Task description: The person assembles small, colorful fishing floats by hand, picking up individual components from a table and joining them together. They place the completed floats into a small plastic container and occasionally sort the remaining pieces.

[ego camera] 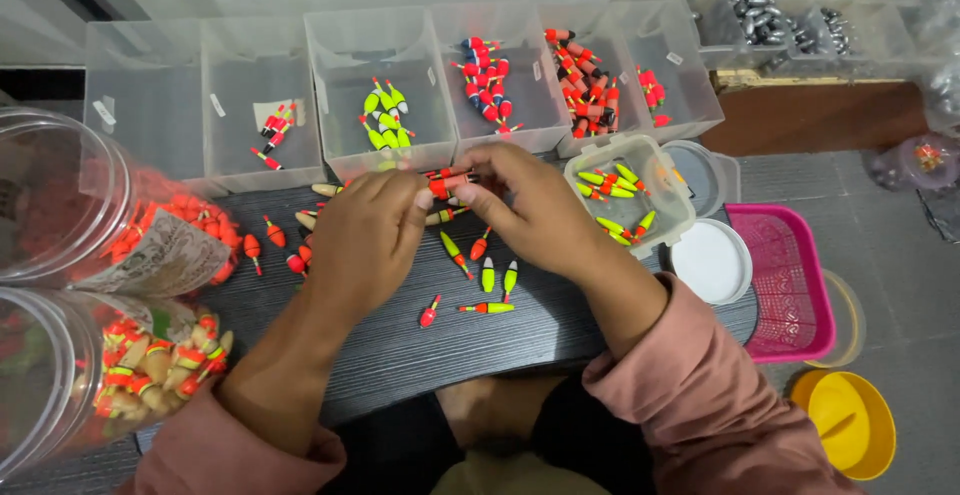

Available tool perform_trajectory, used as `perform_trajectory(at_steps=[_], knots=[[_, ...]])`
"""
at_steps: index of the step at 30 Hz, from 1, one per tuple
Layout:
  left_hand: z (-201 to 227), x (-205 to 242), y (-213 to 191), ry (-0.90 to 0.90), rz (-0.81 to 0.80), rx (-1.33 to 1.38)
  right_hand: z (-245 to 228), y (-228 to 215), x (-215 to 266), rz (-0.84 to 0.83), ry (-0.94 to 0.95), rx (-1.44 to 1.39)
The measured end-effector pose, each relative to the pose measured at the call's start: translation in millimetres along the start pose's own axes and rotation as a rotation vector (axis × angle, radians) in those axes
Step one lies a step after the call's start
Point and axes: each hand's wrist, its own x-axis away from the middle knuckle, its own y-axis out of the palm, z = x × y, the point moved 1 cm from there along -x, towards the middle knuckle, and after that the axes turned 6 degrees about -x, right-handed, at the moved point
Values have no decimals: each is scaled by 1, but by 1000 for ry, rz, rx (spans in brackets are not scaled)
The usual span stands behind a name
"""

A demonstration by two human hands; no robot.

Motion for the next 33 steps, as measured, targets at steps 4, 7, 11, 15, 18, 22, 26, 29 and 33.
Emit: perform_trajectory(at_steps=[4,7,11,15,18,22,26,29,33], knots=[[3,-2,-2,-33,-5,53,-1,-2,-3,16,-92,12],[6,-1,-1,-45,-26,127,1,0,-3,21,-65,25],[8,-4,-3,-62,-61,116,-2,-1,-4,17,-31,27],[9,-4,-7,-101,-60,172,-5,-12,-3,8,-82,-17],[14,-3,-6,-152,-65,178,-1,-9,-3,-16,-84,23],[14,-5,-10,-124,-86,189,5,-5,-5,-65,-94,9],[11,-7,-14,-110,-87,165,-6,-9,-3,-45,-89,23],[8,-9,-24,-38,-70,21,-10,-26,-2,94,-80,65],[4,-2,-20,5,-87,-285,31,-71,0,530,-86,476]])
